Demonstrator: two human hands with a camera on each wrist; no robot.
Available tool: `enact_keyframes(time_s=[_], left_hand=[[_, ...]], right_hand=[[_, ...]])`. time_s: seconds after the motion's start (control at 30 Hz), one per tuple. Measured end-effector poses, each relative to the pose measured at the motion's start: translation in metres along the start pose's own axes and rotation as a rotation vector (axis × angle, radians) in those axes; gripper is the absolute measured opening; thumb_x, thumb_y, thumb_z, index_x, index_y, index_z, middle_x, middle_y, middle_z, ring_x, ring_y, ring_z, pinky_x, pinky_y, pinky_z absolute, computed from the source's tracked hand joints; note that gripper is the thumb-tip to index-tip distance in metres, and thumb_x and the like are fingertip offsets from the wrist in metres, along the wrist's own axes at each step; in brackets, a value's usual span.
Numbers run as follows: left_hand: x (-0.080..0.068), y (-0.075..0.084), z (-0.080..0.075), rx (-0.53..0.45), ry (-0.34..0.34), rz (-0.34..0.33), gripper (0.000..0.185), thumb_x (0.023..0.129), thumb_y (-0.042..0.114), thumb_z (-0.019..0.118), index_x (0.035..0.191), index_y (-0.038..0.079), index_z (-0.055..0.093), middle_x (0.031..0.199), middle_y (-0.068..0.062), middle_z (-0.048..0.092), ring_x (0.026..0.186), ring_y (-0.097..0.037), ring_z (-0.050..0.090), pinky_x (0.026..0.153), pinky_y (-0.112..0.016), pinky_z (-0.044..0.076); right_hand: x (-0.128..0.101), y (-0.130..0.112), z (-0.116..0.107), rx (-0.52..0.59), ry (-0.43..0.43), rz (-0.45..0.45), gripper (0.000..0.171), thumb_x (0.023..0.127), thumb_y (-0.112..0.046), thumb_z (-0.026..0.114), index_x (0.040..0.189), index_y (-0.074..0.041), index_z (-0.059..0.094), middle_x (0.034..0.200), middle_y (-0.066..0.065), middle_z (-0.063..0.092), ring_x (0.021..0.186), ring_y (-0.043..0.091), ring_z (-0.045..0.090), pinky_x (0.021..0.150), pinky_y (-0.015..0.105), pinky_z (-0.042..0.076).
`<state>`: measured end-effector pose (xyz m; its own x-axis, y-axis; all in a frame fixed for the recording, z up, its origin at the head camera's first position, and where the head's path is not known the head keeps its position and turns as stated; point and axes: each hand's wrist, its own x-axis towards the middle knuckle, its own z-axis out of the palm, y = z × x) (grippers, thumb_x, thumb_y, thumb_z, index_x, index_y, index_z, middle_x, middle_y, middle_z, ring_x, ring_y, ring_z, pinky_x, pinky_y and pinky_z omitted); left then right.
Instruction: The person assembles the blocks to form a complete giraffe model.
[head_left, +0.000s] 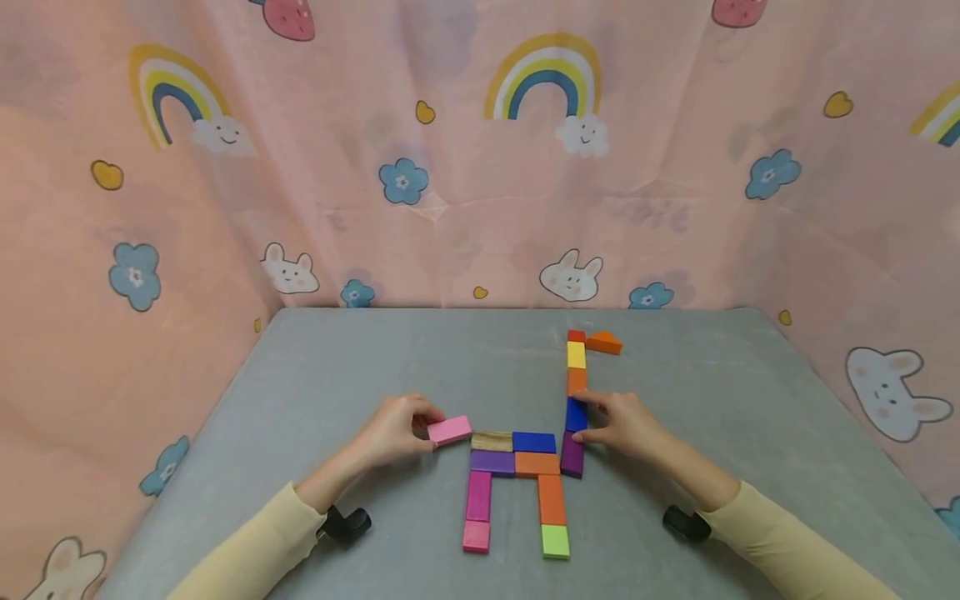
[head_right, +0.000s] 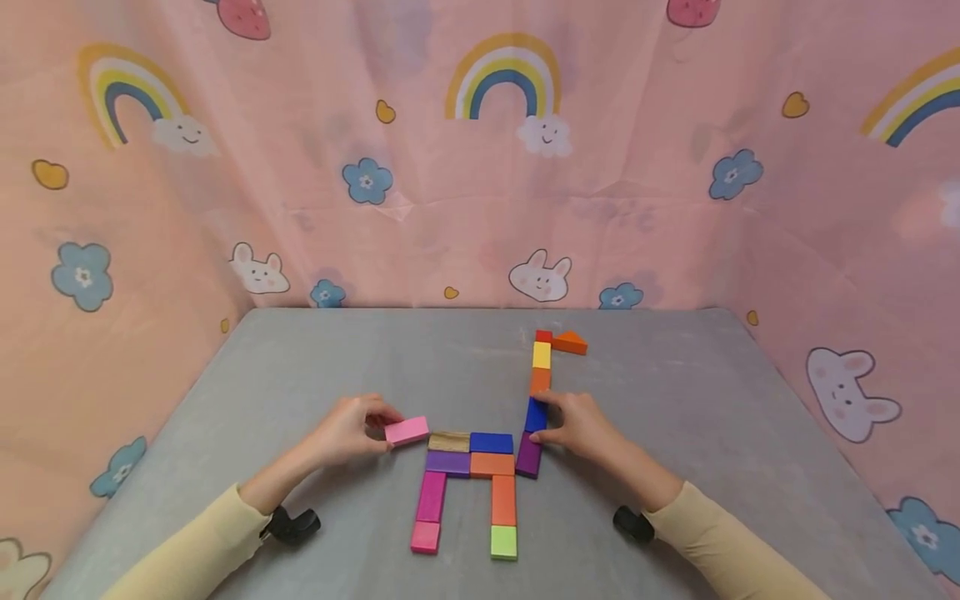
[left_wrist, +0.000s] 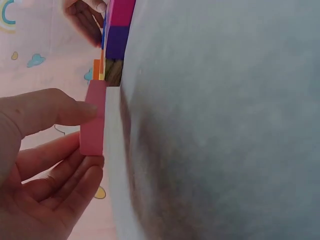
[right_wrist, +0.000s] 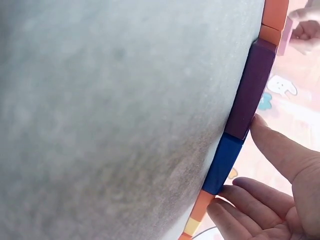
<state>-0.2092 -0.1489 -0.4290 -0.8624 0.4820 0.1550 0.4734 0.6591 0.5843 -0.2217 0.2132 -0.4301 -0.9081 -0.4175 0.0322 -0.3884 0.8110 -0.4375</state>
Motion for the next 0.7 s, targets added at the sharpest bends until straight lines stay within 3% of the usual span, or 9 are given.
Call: enact_keyframes(time_s=[0.2, 0.7], left_hand=[[-0.0061, 0.0015, 0.0047, 0.020, -0.023, -0.017, 0.027, 0.070, 0.006, 0.079, 0.095, 0.007, 0.073, 0.087, -0.001, 0.064, 0.076, -0.009, 0.055, 0.066, -0.020, 0.047], [-0.0108, 0.0022, 0.0106, 0.039, -0.051, 0.023, 0.028, 0.070, 0.007, 0.079, 0.097, 0.006, 0.072, 0.086, -0.001, 0.063, 0.076, -0.010, 0.057, 0.065, -0.019, 0.047]], right_hand=[[-0.0005, 0.0001, -0.0022, -0.007, 0.003, -0.006, 0.062, 0.075, -0.032, 0.080, 0.125, -0.002, 0.060, 0.119, 0.021, 0.064, 0.099, 0.031, 0.064, 0.084, 0.046, 0.054], [-0.0014, 0.0013, -0.0016, -0.004, 0.005, -0.010, 0.063, 0.075, -0.033, 0.080, 0.126, -0.002, 0.060, 0.119, 0.021, 0.064, 0.096, 0.029, 0.064, 0.083, 0.045, 0.054]])
